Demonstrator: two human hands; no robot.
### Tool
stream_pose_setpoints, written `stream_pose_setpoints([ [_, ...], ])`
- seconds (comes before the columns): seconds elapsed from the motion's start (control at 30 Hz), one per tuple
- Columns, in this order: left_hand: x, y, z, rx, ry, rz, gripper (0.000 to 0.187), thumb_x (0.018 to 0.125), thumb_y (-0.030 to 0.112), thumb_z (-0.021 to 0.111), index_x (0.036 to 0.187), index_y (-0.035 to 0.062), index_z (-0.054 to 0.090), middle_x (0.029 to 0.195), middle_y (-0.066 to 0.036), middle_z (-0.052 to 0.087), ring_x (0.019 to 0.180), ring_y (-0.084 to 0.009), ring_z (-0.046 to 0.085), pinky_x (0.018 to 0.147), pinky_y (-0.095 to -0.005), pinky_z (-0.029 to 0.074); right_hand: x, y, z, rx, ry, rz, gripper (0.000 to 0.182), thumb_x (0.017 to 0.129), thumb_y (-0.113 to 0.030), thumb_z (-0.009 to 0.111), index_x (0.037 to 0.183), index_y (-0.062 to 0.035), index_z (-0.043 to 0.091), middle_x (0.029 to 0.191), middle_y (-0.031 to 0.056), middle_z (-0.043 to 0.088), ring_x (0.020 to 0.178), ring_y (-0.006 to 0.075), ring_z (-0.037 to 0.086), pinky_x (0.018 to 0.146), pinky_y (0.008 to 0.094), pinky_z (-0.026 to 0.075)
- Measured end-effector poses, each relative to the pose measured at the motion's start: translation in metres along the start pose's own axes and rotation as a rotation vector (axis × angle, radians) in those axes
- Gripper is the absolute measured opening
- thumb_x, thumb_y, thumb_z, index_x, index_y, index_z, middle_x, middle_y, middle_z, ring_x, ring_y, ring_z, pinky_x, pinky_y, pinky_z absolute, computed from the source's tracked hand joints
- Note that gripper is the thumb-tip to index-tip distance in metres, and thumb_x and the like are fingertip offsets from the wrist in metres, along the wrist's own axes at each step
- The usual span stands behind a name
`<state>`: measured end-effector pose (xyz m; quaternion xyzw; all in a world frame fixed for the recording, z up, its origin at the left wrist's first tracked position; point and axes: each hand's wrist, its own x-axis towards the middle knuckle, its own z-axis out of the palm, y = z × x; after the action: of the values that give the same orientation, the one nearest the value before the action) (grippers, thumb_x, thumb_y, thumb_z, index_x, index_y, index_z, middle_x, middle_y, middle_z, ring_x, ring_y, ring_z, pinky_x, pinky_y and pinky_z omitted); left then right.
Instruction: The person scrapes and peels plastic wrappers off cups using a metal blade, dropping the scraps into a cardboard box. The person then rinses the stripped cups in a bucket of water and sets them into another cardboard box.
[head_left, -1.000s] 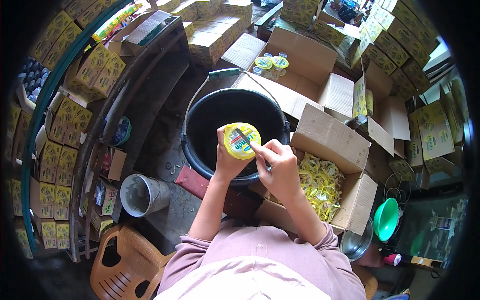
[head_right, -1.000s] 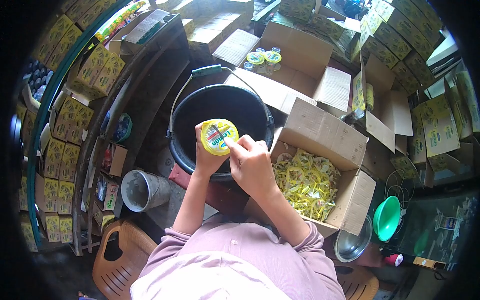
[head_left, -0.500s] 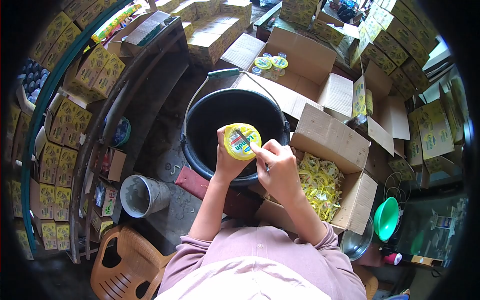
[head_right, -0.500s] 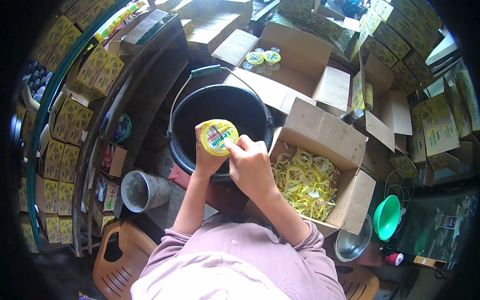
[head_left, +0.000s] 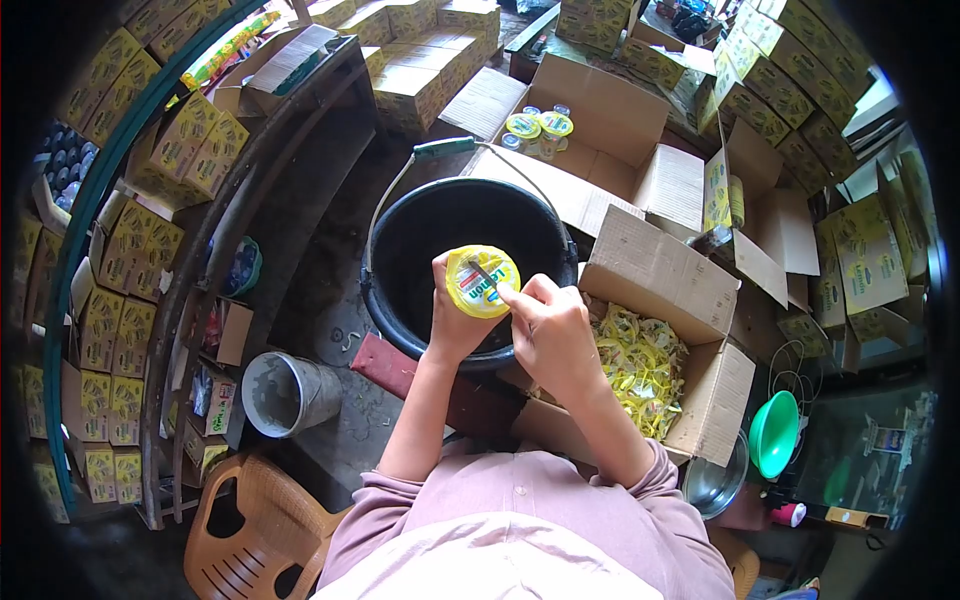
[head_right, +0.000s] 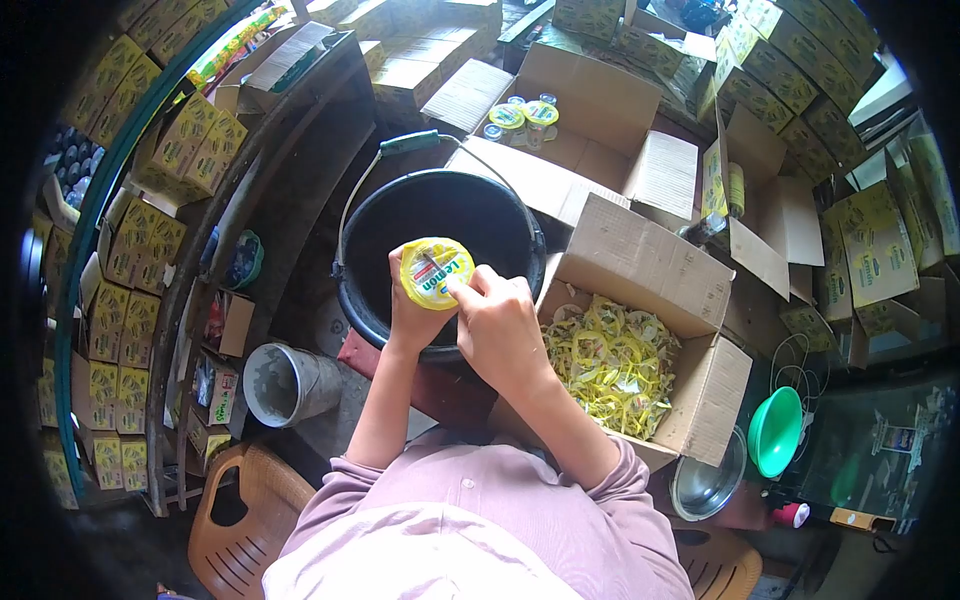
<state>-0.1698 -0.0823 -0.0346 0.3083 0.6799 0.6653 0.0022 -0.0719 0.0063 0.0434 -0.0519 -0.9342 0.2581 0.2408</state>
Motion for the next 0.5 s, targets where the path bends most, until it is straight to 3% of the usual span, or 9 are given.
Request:
stream_pose_setpoints([
  [0.1, -0.0005, 0.0012, 0.0009, -0.03, -0.007, -0.026, 0.067, 0.057, 0.006, 0.08, 0.105, 0.0061, 0.033, 0.097, -0.01, 0.053, 0.09, -0.0188, 0.055, 0.08, -0.0307, 0.045, -0.0007, -0.0001, -0.0013, -0.01, -0.005, 0.001, 0.031, 0.068, 0.003, 0.058, 0.096, -0.0074, 0.065, 0.076, 0.0089, 0.053, 0.064, 0.0267, 0.049, 0.061, 0.0349, 0.041],
  [0.2, 0.0007, 0.0025, 0.0005, 0.093, -0.008, 0.093, 0.068, 0.06, 0.009, 0.08, 0.107, 0.0073, 0.03, 0.094, -0.012, 0.056, 0.086, -0.022, 0.06, 0.074, -0.0322, 0.05, -0.003, 0.0006, -0.0015, -0.011, -0.005, 0.004, 0.03, 0.068, 0.003, 0.058, 0.096, -0.0072, 0.065, 0.076, 0.0092, 0.053, 0.064, 0.0267, 0.049, 0.061, 0.0348, 0.041],
  [0.5, -0.0009, -0.0007, 0.0032, 0.121, -0.048, 0.083, 0.069, 0.06, 0.009, 0.079, 0.106, 0.0077, 0.027, 0.092, -0.014, 0.054, 0.085, -0.0256, 0.059, 0.073, -0.0335, 0.049, 0.0009, 0.0028, -0.0014, -0.036, -0.017, -0.02, 0.027, 0.067, 0.002, 0.059, 0.092, -0.005, 0.064, 0.076, 0.0101, 0.053, 0.066, 0.0264, 0.052, 0.065, 0.035, 0.04],
])
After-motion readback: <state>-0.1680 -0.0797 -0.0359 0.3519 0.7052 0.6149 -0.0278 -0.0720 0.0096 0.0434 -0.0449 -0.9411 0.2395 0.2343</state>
